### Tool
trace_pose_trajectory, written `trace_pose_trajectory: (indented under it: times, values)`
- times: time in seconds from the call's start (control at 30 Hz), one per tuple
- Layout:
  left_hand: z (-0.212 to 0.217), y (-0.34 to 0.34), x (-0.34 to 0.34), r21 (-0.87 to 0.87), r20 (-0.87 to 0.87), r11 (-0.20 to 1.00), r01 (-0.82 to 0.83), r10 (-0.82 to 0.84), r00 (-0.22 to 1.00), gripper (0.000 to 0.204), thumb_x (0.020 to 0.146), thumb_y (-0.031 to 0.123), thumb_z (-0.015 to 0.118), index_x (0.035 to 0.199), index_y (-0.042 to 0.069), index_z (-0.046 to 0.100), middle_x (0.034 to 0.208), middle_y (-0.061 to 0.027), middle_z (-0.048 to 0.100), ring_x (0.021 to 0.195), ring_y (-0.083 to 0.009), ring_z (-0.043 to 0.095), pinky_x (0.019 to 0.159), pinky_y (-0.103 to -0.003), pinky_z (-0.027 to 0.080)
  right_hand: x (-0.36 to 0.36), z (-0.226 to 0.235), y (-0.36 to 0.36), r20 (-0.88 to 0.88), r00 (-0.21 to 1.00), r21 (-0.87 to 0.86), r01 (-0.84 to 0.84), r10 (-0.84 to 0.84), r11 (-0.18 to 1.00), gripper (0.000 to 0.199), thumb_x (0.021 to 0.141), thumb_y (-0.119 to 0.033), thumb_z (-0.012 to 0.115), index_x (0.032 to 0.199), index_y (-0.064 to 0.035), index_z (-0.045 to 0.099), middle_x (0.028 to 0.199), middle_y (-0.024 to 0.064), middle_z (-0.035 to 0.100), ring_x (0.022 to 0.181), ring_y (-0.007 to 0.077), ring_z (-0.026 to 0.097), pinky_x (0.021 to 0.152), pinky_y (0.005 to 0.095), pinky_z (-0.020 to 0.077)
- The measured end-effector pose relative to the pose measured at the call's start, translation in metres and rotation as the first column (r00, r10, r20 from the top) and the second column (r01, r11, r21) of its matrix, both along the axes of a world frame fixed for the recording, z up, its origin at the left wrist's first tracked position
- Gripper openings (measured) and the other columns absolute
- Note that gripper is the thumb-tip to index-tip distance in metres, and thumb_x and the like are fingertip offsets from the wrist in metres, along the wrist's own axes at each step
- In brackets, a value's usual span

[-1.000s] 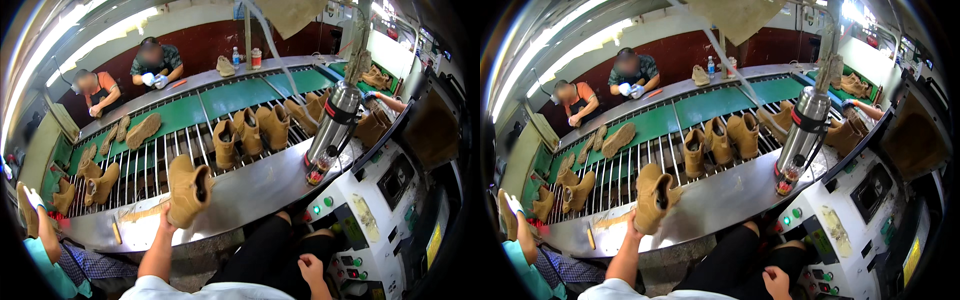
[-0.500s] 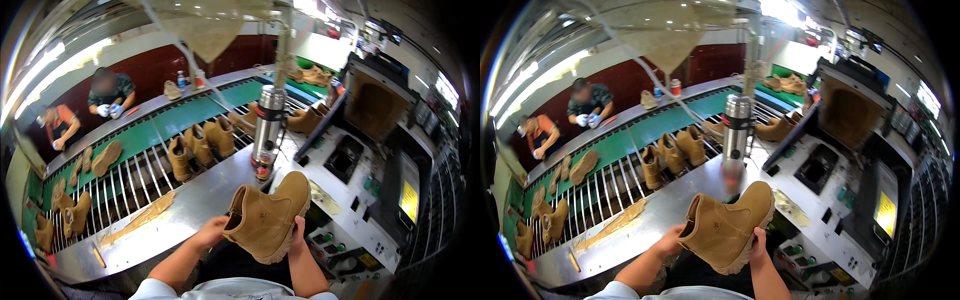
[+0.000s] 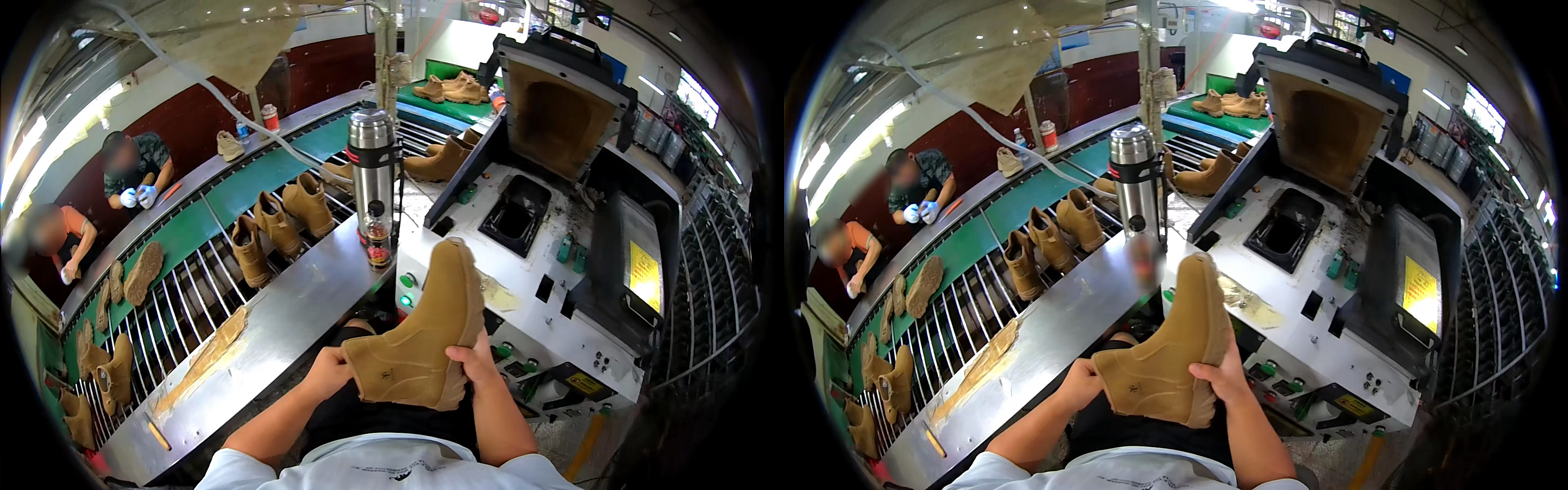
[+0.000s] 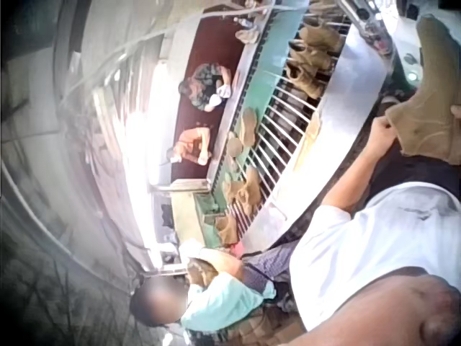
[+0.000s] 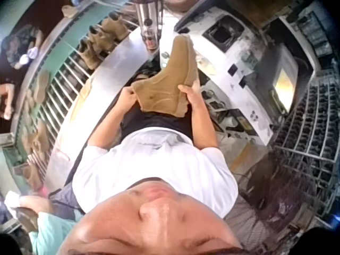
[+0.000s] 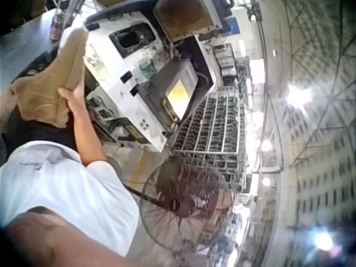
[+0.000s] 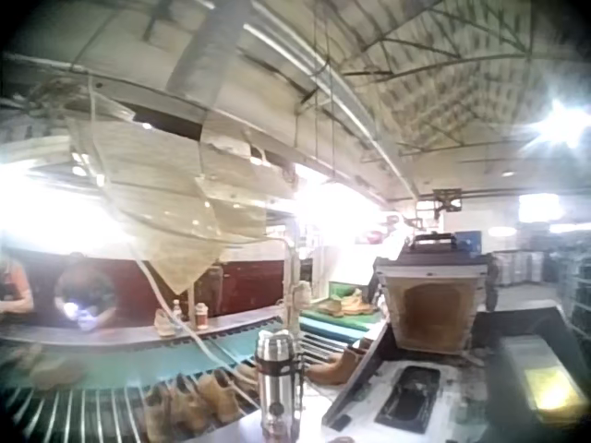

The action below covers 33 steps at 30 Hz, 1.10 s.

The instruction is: The person picks up boots from a conveyor belt, places them one at a time into a sole-attaching machine, operates the press, and returns the boots to the conveyor.

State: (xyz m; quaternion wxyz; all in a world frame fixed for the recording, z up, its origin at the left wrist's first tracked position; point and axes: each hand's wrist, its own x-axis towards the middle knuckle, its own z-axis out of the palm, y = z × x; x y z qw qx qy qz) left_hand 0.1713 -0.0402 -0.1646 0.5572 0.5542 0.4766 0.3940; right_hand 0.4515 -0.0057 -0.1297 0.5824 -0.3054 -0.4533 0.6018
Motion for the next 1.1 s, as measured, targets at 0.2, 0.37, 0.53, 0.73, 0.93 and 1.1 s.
trace_pose_trajectory:
  times: [0.2,0.37,0.53,0.73,0.93,1.1]
  values:
    - [-0.022,-0.010,0.012,-0.176,0.298,0.984,-0.034,0.086,0.951,0.035,0.085,0.005,0.067,0.118,-0.004,0.061,0.112,-0.0109,0.066,0.097,-0.0206,0.066,0.086,-0.034,0.053,-0.010,0.022,-0.005,0.157,0.988,0.081,-0.015,0.002,0.997,0.119,0.067,-0.023,0.085,0.153,-0.0072,0.005,0.147,0.0137,0.034,0.131,0.0244,0.039,0.108,0.0385,0.0319]
    - [-0.008,-0.010,0.038,-0.280,0.530,0.960,0.028,0.131,0.838,0.038,0.088,0.008,0.065,0.125,0.001,0.058,0.118,-0.0084,0.063,0.101,-0.0197,0.064,0.088,-0.033,0.052,-0.009,0.052,-0.011,0.487,0.868,0.083,-0.154,0.095,0.984,0.123,0.067,-0.029,0.085,0.152,-0.0038,-0.001,0.152,0.0155,0.027,0.139,0.0245,0.030,0.112,0.0371,0.0262]
    - [0.001,-0.012,0.063,-0.287,0.677,0.948,0.139,0.098,0.730,0.052,0.092,0.017,0.062,0.139,0.004,0.044,0.134,-0.0076,0.053,0.118,-0.0205,0.056,0.100,-0.036,0.045,0.001,0.078,-0.008,0.766,0.633,0.085,-0.268,0.109,0.960,0.134,0.060,-0.044,0.086,0.152,-0.0056,-0.004,0.143,0.0235,0.034,0.132,0.0367,0.039,0.109,0.0379,0.0321]
    - [0.023,0.013,0.076,-0.210,0.742,0.918,0.336,-0.074,0.667,0.068,0.093,0.025,0.060,0.149,0.008,0.025,0.146,-0.0098,0.040,0.128,-0.0231,0.048,0.107,-0.038,0.040,0.006,0.075,-0.001,0.752,0.656,0.098,-0.205,0.063,0.974,0.134,0.060,-0.041,0.085,0.152,-0.0064,-0.006,0.146,0.0246,0.029,0.136,0.0372,0.033,0.111,0.0401,0.0281]
    - [0.048,0.042,0.099,-0.132,0.692,0.902,0.410,-0.213,0.690,0.066,0.095,0.025,0.057,0.151,0.011,0.023,0.148,-0.0090,0.038,0.131,-0.0220,0.044,0.106,-0.038,0.041,0.022,0.072,0.024,0.639,0.767,0.148,-0.049,-0.057,0.988,0.126,0.059,-0.024,0.086,0.153,-0.0087,0.004,0.150,0.0180,0.029,0.138,0.0281,0.032,0.112,0.0371,0.0273]
    - [0.008,0.090,0.125,-0.222,0.759,0.895,0.388,-0.090,0.644,0.057,0.096,0.026,0.056,0.145,0.007,0.036,0.140,-0.0087,0.047,0.124,-0.0201,0.051,0.102,-0.038,0.044,0.048,0.084,0.065,0.570,0.804,0.130,0.117,-0.170,0.985,0.135,0.050,-0.023,0.093,0.153,-0.0108,0.008,0.146,0.0169,0.035,0.131,0.0271,0.040,0.108,0.0393,0.0335]
